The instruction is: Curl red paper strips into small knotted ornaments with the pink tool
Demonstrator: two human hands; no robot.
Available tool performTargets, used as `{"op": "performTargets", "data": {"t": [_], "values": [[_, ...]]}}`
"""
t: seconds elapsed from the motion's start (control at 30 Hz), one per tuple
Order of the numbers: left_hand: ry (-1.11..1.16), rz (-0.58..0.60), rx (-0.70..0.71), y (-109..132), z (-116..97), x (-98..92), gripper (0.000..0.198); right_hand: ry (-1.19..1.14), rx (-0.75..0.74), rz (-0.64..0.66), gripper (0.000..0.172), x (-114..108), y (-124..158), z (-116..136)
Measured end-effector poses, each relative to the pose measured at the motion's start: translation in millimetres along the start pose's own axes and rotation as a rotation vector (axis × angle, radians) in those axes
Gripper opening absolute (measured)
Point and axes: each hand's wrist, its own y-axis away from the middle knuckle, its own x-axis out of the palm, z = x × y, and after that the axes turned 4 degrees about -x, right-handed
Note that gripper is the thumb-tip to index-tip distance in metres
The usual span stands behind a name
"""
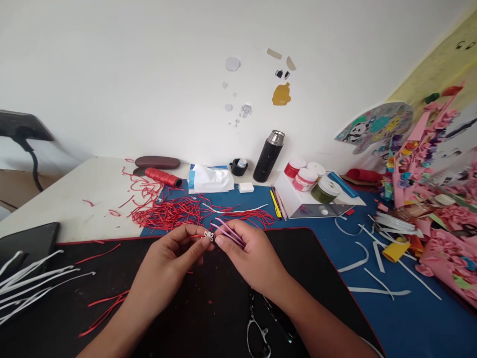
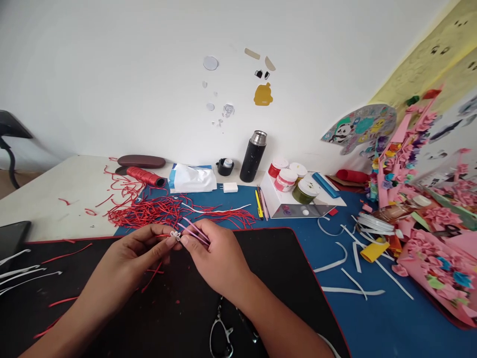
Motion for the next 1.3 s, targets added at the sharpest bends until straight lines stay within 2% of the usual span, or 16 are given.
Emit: {"op": "performTargets", "data": {"t": [0.3,0.63,0.9,1.13,1.3], "values": [[-0.013,0.03,-0.003,-1.3,2.5,3.2,0.047,-0.034,0.015,-0.005,0.015,3.3,-0.8,-2.5],[-0.049,-0.001,0.024,-1.0,-0.8,6.9,0.042,0.067,0.024,-0.029,0.011,5.7,-2.6,-0.8],[-0.083,0.022,0.045,-4.3,9.7,6.2,0.038,0.155,0.028,-0.042,0.014,8.6,-3.6,-6.0],[-0.074,0.013,0.047,-4.3,8.8,5.8,0.037,0.123,0.023,-0.026,0.018,6.2,-3.0,-2.6],[-0.06,0.021,0.048,-3.7,4.1,6.6,0.038,0.098,0.019,-0.02,0.015,6.1,-2.4,-2.0]]}}
